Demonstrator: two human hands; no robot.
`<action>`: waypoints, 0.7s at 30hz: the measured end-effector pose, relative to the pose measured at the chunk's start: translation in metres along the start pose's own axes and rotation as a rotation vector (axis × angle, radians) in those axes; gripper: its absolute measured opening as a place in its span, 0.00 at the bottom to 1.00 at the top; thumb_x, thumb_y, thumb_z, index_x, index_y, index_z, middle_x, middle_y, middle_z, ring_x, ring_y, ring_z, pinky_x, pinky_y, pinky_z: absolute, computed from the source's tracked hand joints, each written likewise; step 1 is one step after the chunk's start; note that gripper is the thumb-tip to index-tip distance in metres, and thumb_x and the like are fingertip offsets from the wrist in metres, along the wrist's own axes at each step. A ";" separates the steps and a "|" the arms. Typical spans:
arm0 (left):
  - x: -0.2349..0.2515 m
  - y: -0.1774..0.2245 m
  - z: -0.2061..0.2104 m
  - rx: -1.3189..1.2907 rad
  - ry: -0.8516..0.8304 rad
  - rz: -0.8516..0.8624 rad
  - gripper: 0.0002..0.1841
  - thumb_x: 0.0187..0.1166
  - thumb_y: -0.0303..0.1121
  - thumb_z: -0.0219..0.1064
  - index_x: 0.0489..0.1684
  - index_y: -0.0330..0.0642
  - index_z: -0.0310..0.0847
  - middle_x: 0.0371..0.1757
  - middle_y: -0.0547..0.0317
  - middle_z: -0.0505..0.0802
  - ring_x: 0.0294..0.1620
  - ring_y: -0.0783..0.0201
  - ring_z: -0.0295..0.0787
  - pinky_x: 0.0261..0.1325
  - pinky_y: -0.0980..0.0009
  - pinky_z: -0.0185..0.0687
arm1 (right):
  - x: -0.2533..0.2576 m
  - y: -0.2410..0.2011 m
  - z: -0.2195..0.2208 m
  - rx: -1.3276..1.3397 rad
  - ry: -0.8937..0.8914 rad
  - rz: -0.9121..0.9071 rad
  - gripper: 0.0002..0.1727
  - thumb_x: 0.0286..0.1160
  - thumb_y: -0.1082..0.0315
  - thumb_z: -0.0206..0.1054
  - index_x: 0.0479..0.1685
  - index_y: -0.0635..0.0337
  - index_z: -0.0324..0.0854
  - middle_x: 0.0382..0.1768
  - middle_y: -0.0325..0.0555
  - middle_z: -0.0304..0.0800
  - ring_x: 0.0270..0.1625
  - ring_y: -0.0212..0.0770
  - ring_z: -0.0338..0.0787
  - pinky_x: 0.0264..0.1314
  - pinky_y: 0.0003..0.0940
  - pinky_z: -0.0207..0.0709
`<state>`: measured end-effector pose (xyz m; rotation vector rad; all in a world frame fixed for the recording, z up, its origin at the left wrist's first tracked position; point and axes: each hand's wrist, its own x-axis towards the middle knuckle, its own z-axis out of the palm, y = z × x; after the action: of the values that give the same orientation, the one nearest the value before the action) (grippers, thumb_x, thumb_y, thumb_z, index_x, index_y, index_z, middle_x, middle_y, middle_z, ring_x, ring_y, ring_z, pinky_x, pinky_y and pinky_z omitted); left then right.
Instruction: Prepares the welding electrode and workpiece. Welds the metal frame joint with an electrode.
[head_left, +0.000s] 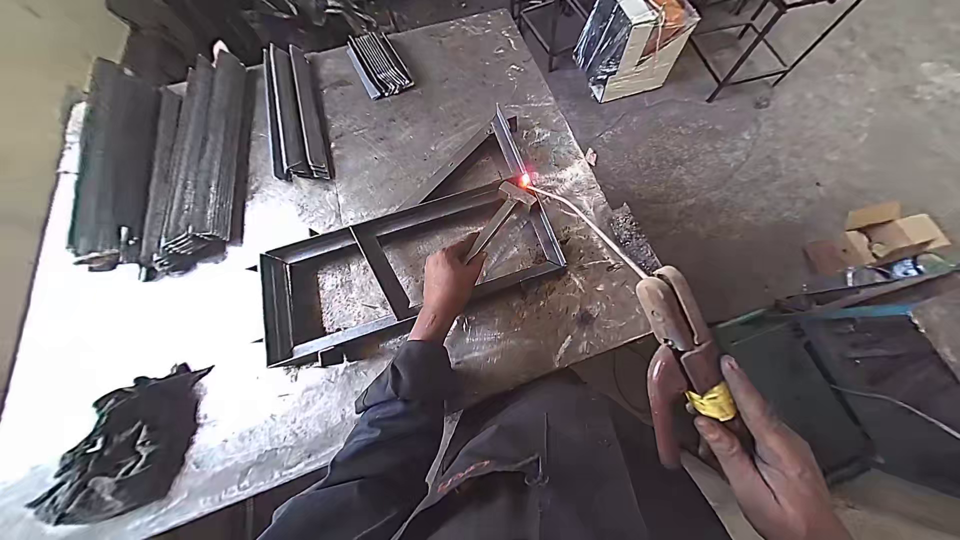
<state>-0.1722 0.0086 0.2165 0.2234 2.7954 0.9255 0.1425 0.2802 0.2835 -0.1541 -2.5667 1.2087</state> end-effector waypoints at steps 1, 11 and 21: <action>0.000 0.000 0.000 -0.001 0.003 0.006 0.19 0.83 0.43 0.70 0.70 0.52 0.89 0.47 0.44 0.97 0.49 0.42 0.94 0.56 0.35 0.82 | 0.003 0.003 -0.002 0.015 -0.009 -0.009 0.35 0.89 0.47 0.60 0.94 0.39 0.58 0.71 0.42 0.84 0.57 0.24 0.88 0.58 0.21 0.85; 0.001 -0.002 -0.001 -0.017 -0.017 0.016 0.19 0.84 0.42 0.69 0.71 0.54 0.87 0.47 0.46 0.97 0.48 0.46 0.95 0.56 0.38 0.83 | 0.019 0.003 0.007 0.030 -0.028 0.000 0.35 0.89 0.48 0.59 0.94 0.39 0.58 0.69 0.42 0.85 0.55 0.23 0.89 0.54 0.21 0.86; 0.002 0.001 -0.003 -0.020 -0.048 -0.010 0.18 0.84 0.42 0.69 0.70 0.50 0.88 0.45 0.46 0.97 0.49 0.45 0.94 0.57 0.38 0.83 | 0.025 -0.004 0.025 -0.033 -0.011 0.015 0.34 0.89 0.48 0.60 0.93 0.39 0.60 0.67 0.46 0.87 0.49 0.24 0.89 0.49 0.22 0.86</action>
<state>-0.1751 0.0082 0.2197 0.2254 2.7397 0.9323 0.1110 0.2650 0.2774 -0.1743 -2.6005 1.1767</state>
